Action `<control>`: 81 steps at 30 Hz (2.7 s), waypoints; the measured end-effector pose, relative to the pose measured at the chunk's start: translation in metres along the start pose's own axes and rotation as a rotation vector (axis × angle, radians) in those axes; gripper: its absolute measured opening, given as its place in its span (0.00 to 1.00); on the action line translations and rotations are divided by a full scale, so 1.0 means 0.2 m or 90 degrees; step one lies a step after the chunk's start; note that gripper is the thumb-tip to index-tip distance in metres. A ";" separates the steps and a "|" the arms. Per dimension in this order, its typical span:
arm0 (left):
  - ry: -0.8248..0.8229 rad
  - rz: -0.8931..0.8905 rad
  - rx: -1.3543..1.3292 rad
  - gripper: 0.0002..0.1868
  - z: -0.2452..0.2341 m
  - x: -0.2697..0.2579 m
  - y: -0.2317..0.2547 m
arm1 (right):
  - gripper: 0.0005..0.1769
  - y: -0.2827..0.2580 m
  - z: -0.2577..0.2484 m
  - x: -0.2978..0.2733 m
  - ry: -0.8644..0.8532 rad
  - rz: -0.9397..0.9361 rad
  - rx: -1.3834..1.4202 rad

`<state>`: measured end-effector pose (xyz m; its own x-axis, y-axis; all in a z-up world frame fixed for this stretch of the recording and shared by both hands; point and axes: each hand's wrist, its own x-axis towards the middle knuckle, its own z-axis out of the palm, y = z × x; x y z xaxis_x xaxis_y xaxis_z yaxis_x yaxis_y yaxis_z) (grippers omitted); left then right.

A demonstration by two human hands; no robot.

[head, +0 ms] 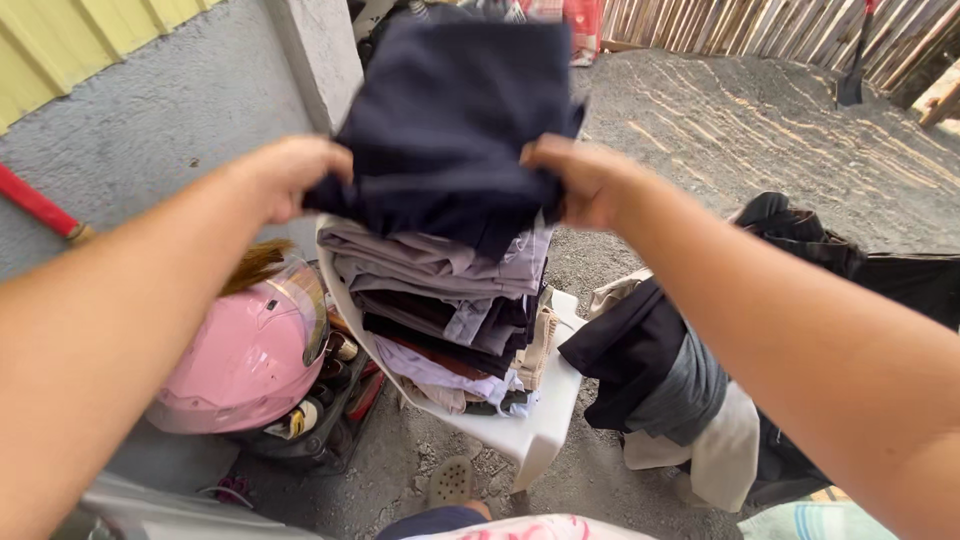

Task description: The person folds several pairs of pants on a towel-covered outdoor table and places each folded item onto a stack on a nearby chair.

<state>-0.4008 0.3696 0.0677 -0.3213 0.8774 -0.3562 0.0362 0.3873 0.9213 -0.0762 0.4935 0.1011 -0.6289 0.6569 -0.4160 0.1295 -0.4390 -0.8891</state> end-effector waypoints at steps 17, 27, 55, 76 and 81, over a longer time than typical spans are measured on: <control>0.020 0.297 0.750 0.44 0.58 0.25 -0.43 | 0.49 0.72 0.14 0.14 0.383 -0.282 -0.829; 0.077 0.397 0.672 0.43 0.62 0.20 -0.38 | 0.42 0.58 0.10 0.03 0.317 -0.285 -0.732; -0.239 -0.007 0.543 0.36 2.05 0.08 -0.23 | 0.63 1.26 -1.82 0.03 0.487 0.303 -0.008; -0.454 -0.433 -0.391 0.07 2.07 0.50 -0.24 | 0.17 0.75 -1.07 -0.62 -0.080 0.160 0.146; -0.625 -0.231 -0.007 0.10 1.60 -0.08 0.03 | 0.40 0.78 -1.00 -0.80 0.171 0.159 0.410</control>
<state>-0.0923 0.4491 0.0277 0.5980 0.5551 -0.5781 0.0817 0.6753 0.7330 0.1969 0.4428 -0.0097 -0.4194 0.5817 -0.6970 -0.2831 -0.8133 -0.5084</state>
